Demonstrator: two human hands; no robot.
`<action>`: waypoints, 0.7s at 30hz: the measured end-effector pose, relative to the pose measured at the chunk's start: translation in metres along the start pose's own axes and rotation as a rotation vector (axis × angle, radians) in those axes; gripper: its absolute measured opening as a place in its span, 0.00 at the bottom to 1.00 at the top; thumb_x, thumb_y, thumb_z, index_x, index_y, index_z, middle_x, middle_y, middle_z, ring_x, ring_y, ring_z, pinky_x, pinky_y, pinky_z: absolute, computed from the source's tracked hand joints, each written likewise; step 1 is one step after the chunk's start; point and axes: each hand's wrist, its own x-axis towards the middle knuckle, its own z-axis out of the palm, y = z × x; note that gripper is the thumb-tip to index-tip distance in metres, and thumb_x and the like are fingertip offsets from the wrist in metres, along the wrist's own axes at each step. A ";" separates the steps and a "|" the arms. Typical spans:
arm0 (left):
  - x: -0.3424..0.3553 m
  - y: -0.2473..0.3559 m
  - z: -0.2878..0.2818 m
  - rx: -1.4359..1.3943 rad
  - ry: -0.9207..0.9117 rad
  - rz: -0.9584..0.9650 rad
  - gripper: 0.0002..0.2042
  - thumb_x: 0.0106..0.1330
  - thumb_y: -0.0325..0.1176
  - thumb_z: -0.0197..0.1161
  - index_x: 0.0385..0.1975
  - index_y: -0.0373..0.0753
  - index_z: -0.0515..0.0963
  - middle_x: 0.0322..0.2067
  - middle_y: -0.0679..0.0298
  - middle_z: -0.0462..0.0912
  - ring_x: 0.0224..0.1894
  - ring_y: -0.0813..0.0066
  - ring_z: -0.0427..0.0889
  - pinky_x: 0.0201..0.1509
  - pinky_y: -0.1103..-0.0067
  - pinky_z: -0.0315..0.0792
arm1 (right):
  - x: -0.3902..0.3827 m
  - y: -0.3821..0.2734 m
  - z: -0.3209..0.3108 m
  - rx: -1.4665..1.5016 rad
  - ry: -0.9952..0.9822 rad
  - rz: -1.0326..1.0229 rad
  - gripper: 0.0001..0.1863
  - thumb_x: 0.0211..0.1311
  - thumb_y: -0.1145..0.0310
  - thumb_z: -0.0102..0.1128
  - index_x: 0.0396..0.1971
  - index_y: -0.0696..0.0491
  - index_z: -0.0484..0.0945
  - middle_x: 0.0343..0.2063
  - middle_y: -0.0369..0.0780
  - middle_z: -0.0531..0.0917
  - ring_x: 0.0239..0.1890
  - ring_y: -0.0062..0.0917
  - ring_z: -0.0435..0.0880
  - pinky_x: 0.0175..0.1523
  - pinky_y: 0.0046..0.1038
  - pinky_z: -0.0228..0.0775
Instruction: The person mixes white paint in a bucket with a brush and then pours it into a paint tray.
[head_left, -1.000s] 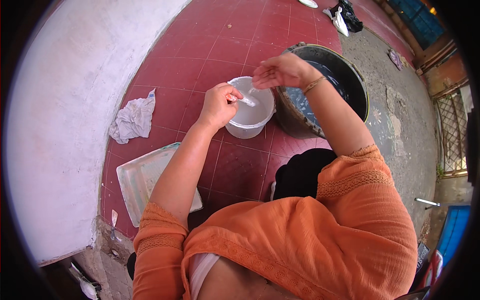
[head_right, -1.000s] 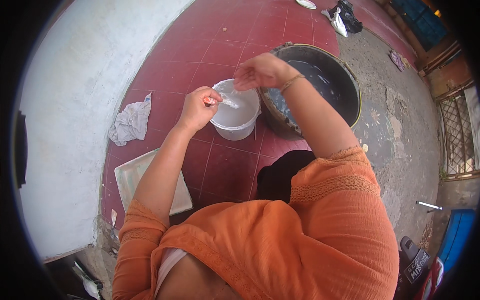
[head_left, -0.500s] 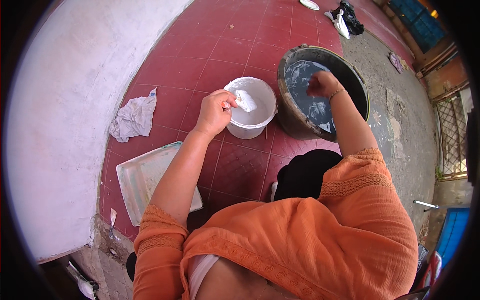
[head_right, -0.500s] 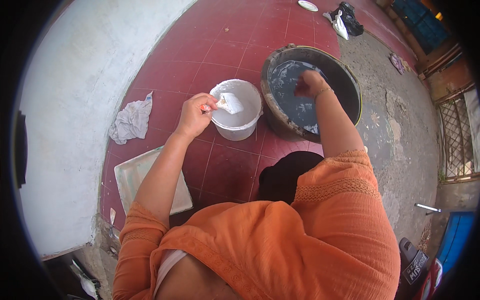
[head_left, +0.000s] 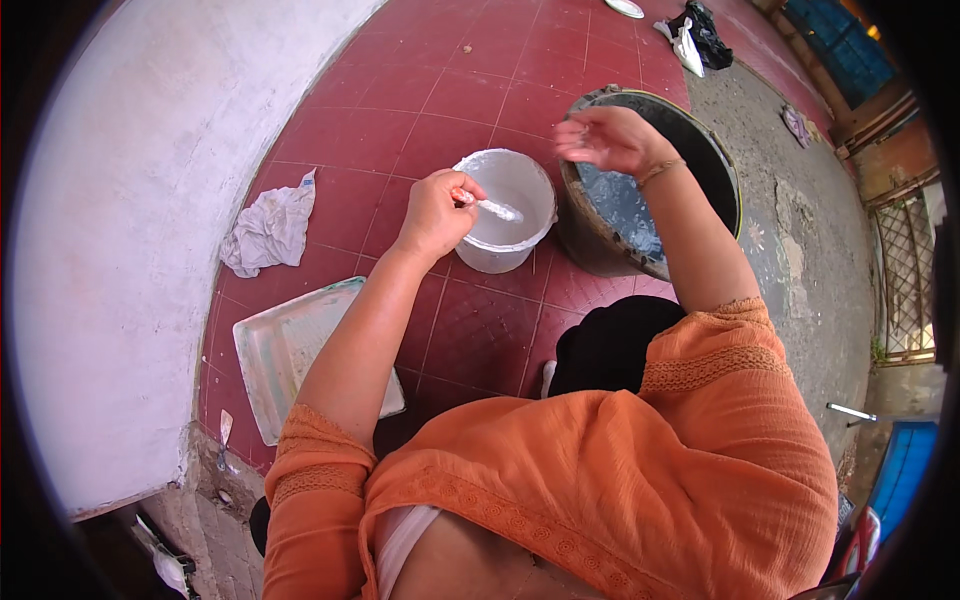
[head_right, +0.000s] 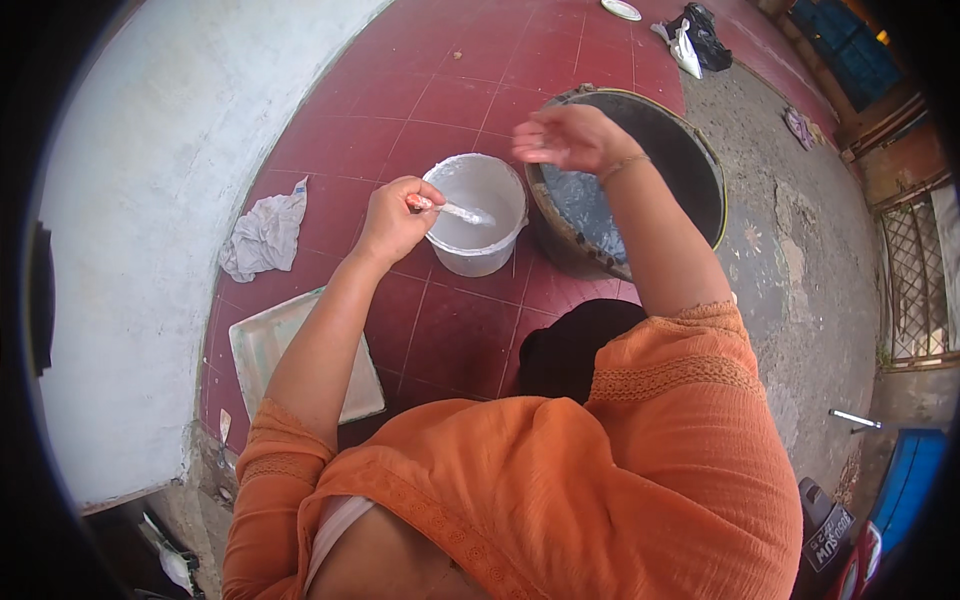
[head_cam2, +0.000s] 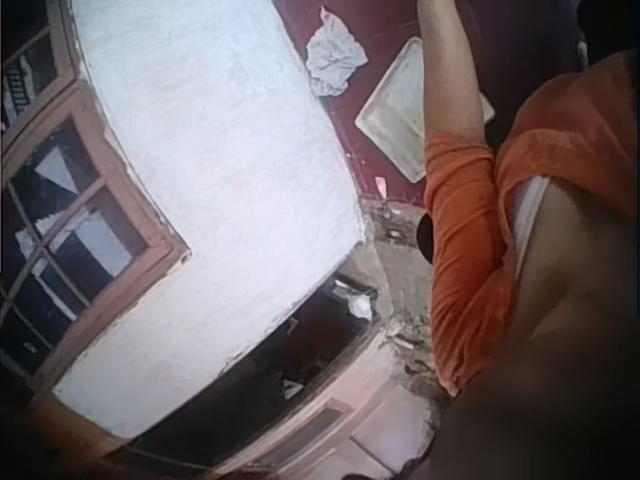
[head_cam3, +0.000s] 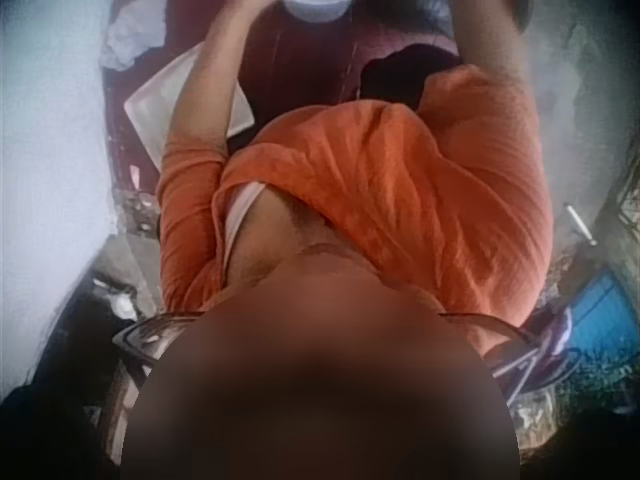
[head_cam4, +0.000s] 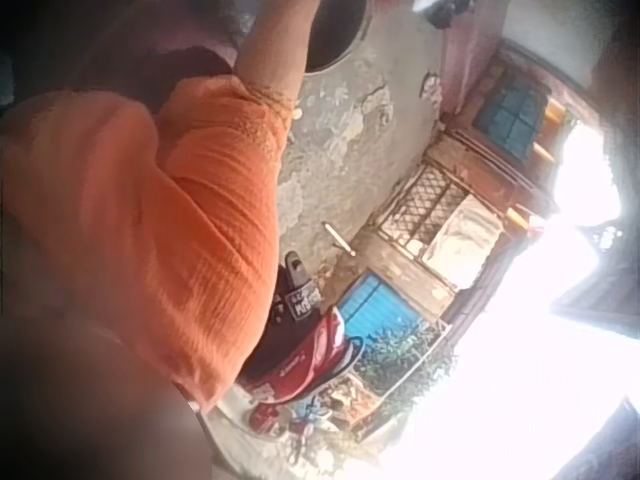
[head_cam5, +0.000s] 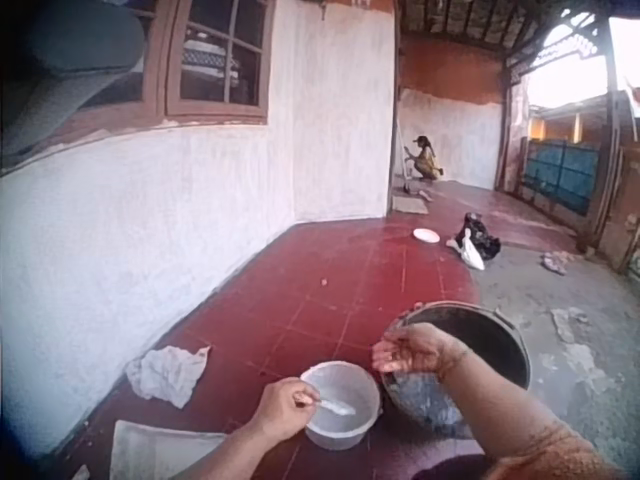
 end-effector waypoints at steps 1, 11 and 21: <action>0.002 0.003 0.002 -0.002 -0.002 0.004 0.06 0.48 0.19 0.57 0.24 0.35 0.78 0.27 0.57 0.79 0.29 0.68 0.80 0.34 0.78 0.72 | 0.001 0.005 0.014 0.000 0.004 -0.004 0.13 0.62 0.70 0.47 0.35 0.67 0.73 0.26 0.48 0.79 0.30 0.36 0.82 0.38 0.29 0.80; 0.020 -0.001 0.017 0.183 -0.100 -0.071 0.07 0.48 0.22 0.60 0.29 0.36 0.79 0.24 0.60 0.80 0.26 0.75 0.78 0.34 0.78 0.71 | 0.053 0.067 0.063 -1.653 -0.046 -0.279 0.09 0.46 0.73 0.56 0.28 0.58 0.82 0.27 0.44 0.83 0.30 0.32 0.83 0.38 0.29 0.76; 0.024 0.007 0.012 0.068 0.060 -0.123 0.15 0.51 0.21 0.62 0.40 0.35 0.72 0.37 0.56 0.78 0.35 0.69 0.81 0.39 0.77 0.74 | 0.050 0.084 0.075 -1.466 0.110 -0.481 0.12 0.41 0.66 0.61 0.27 0.58 0.78 0.24 0.50 0.80 0.32 0.42 0.80 0.40 0.37 0.72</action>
